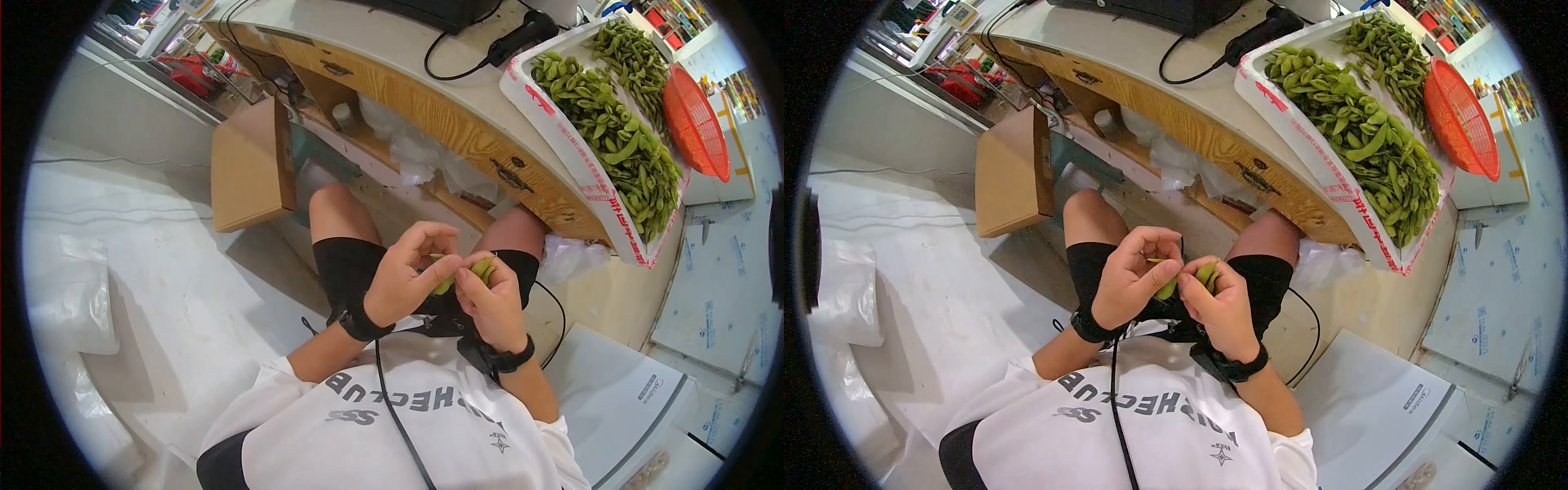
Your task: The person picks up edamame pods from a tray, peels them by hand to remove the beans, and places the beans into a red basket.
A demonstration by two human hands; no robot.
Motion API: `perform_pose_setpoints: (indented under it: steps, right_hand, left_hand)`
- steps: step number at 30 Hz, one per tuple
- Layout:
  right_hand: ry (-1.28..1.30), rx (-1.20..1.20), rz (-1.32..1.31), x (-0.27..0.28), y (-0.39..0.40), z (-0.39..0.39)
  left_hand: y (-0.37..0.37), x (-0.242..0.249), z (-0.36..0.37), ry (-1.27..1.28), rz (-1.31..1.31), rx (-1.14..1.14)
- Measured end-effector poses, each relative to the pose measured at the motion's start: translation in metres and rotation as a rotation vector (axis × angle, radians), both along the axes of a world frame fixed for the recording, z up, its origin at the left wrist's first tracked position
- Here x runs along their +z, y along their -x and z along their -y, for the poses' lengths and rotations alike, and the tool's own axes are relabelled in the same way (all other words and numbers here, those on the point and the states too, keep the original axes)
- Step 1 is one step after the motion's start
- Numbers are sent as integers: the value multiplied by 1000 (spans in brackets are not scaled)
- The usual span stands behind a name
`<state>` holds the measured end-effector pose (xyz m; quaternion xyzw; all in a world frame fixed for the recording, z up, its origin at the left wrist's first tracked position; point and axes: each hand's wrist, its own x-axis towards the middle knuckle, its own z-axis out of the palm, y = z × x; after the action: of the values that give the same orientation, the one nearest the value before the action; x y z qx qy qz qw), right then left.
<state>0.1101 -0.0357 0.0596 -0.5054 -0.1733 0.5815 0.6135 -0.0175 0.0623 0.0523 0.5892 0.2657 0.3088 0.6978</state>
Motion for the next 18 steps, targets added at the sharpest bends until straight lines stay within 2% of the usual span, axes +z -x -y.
perform_pose_setpoints:
  steps: [1,4,7,11,14,18]
  right_hand:
    - [-15,-8,63,-1,1,-1]
    - [-26,-106,123,6,3,-11]
    - [-94,-114,352,14,8,-14]
    - [-273,23,1024,14,18,-34]
    - [-206,-6,1357,6,28,-43]
    - [-211,28,1287,9,32,-45]
  left_hand:
    - [-2,-5,1,91,39,33]
    - [1,-31,-12,365,34,-116]
    - [-9,-29,-11,695,218,21]
    - [-21,-21,-7,923,406,-45]
    - [-25,-15,-5,1092,552,-51]
    - [-22,-13,-4,1150,661,-54]
